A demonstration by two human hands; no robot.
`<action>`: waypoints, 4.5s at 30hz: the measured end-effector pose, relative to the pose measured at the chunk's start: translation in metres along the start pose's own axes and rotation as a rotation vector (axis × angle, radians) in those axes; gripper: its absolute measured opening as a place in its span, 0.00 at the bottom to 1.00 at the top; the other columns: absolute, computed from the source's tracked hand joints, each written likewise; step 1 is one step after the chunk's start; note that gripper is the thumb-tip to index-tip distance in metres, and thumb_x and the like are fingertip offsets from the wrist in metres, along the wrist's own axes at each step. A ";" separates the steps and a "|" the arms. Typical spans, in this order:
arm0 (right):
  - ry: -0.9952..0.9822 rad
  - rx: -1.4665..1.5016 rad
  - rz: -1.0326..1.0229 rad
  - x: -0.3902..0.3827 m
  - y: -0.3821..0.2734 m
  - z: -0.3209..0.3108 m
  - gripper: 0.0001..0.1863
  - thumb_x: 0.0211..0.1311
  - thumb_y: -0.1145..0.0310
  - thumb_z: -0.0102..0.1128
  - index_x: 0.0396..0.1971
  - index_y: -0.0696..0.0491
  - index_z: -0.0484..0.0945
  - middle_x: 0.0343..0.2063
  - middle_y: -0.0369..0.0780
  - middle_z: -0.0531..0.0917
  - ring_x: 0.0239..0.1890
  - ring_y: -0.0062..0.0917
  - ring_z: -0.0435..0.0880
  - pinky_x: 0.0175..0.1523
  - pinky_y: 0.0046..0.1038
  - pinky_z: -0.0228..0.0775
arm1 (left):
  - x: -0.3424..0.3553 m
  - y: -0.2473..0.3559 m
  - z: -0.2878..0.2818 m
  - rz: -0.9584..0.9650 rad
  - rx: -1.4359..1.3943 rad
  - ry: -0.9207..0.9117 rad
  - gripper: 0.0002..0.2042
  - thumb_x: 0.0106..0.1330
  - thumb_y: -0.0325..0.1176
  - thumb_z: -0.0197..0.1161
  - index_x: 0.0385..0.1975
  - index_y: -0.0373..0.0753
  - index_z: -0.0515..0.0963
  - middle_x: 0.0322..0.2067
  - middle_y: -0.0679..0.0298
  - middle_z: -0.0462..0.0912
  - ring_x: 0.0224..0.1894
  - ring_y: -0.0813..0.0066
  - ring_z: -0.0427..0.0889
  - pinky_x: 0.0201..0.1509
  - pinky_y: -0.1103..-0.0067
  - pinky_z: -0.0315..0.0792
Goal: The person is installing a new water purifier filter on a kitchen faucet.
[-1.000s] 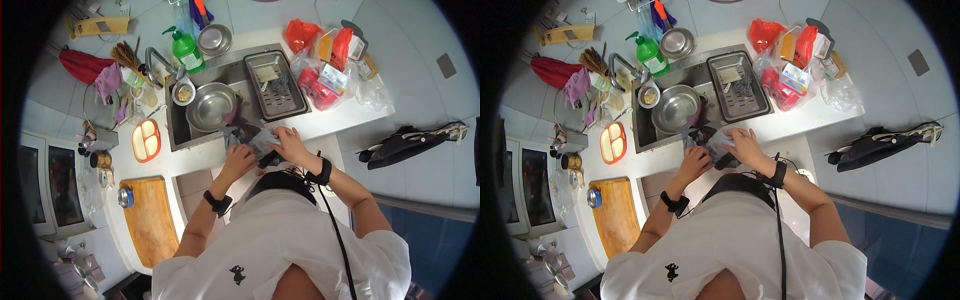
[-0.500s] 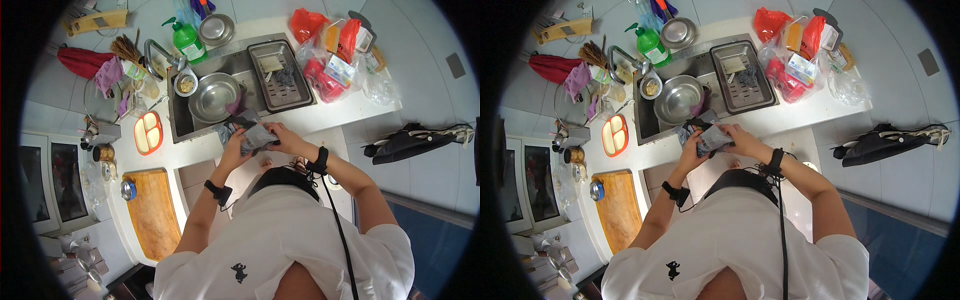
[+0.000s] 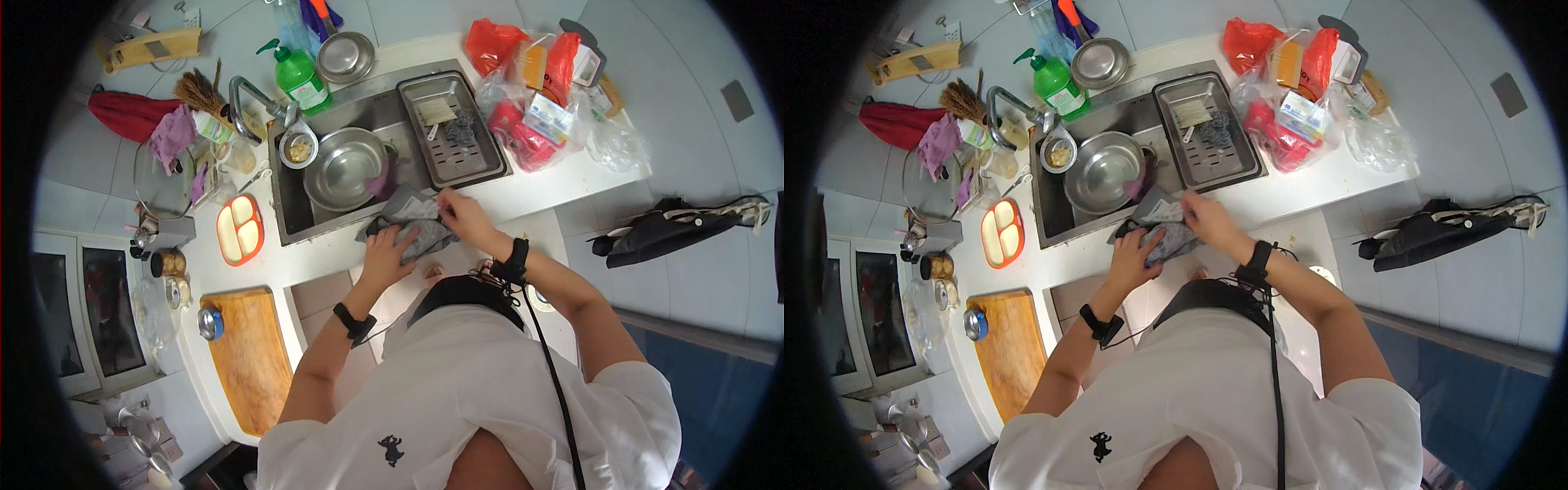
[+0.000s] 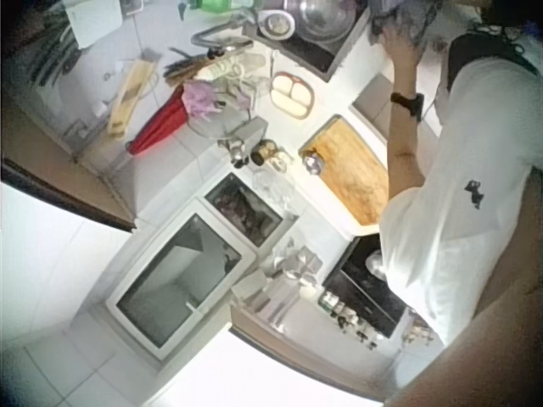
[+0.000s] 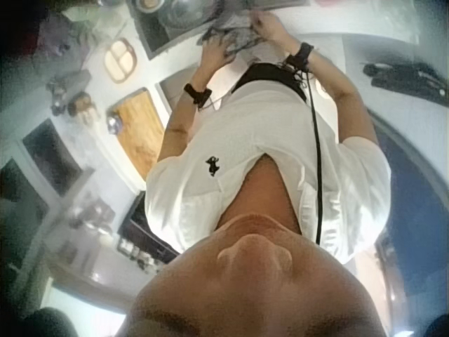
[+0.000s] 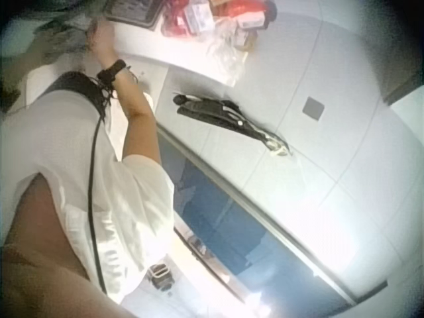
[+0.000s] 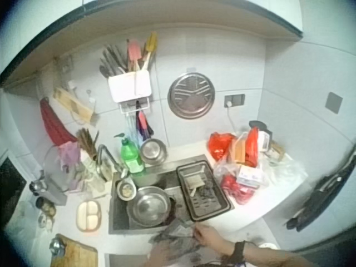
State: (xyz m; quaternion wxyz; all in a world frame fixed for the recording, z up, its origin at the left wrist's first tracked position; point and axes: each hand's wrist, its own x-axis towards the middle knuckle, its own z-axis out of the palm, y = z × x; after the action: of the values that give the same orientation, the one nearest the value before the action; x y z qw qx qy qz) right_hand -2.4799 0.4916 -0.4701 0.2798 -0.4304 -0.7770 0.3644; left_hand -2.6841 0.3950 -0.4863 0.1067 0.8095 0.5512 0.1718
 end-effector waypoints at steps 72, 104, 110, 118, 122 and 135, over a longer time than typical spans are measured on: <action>0.587 -0.437 0.310 -0.089 0.289 -0.406 0.29 0.49 0.60 0.64 0.49 0.56 0.66 0.47 0.51 0.71 0.50 0.40 0.70 0.52 0.36 0.63 | 0.315 0.140 -0.042 -0.378 -0.901 0.615 0.26 0.49 0.34 0.69 0.46 0.33 0.65 0.38 0.59 0.75 0.38 0.76 0.75 0.44 0.80 0.69; 0.295 -0.732 -0.002 -0.034 0.242 -0.317 0.29 0.43 0.70 0.64 0.49 0.51 0.66 0.49 0.45 0.68 0.52 0.41 0.67 0.50 0.37 0.64 | 0.310 0.203 0.097 0.104 -0.286 -0.065 0.15 0.61 0.35 0.54 0.46 0.37 0.72 0.44 0.54 0.74 0.50 0.58 0.71 0.54 0.71 0.65; 0.075 0.402 -0.058 0.100 0.171 -0.309 0.22 0.51 0.75 0.58 0.48 0.58 0.65 0.40 0.43 0.75 0.42 0.33 0.77 0.43 0.26 0.70 | 0.310 0.224 0.081 0.036 -0.312 0.106 0.10 0.58 0.35 0.56 0.36 0.40 0.77 0.43 0.57 0.75 0.46 0.57 0.72 0.50 0.68 0.67; 0.189 -0.014 0.511 0.250 0.218 -0.243 0.54 0.43 0.57 0.63 0.62 0.51 0.32 0.59 0.58 0.49 0.56 0.49 0.63 0.57 0.41 0.58 | 0.314 0.210 0.057 -0.051 -0.264 0.355 0.09 0.56 0.30 0.56 0.35 0.38 0.76 0.41 0.59 0.74 0.44 0.58 0.72 0.47 0.69 0.66; 0.174 -0.096 0.656 0.255 0.206 -0.235 0.63 0.38 0.52 0.66 0.63 0.47 0.24 0.58 0.59 0.49 0.57 0.55 0.59 0.59 0.46 0.55 | 0.287 0.202 0.051 -0.101 -0.275 0.302 0.11 0.55 0.30 0.56 0.39 0.41 0.75 0.42 0.59 0.73 0.47 0.59 0.69 0.53 0.68 0.61; -0.155 -0.242 0.406 0.190 0.151 -0.364 0.54 0.46 0.44 0.58 0.65 0.52 0.36 0.57 0.62 0.55 0.57 0.49 0.63 0.55 0.37 0.63 | 0.275 0.187 0.014 0.011 -0.329 0.279 0.15 0.52 0.28 0.58 0.42 0.41 0.73 0.43 0.59 0.72 0.50 0.58 0.67 0.55 0.66 0.60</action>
State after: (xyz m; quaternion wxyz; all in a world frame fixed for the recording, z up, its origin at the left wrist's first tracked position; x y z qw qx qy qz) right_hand -2.2268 0.8308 -0.3582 0.0865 -0.5789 -0.7316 0.3494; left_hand -2.4270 0.5821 -0.3877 0.1589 0.7526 0.5208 0.3703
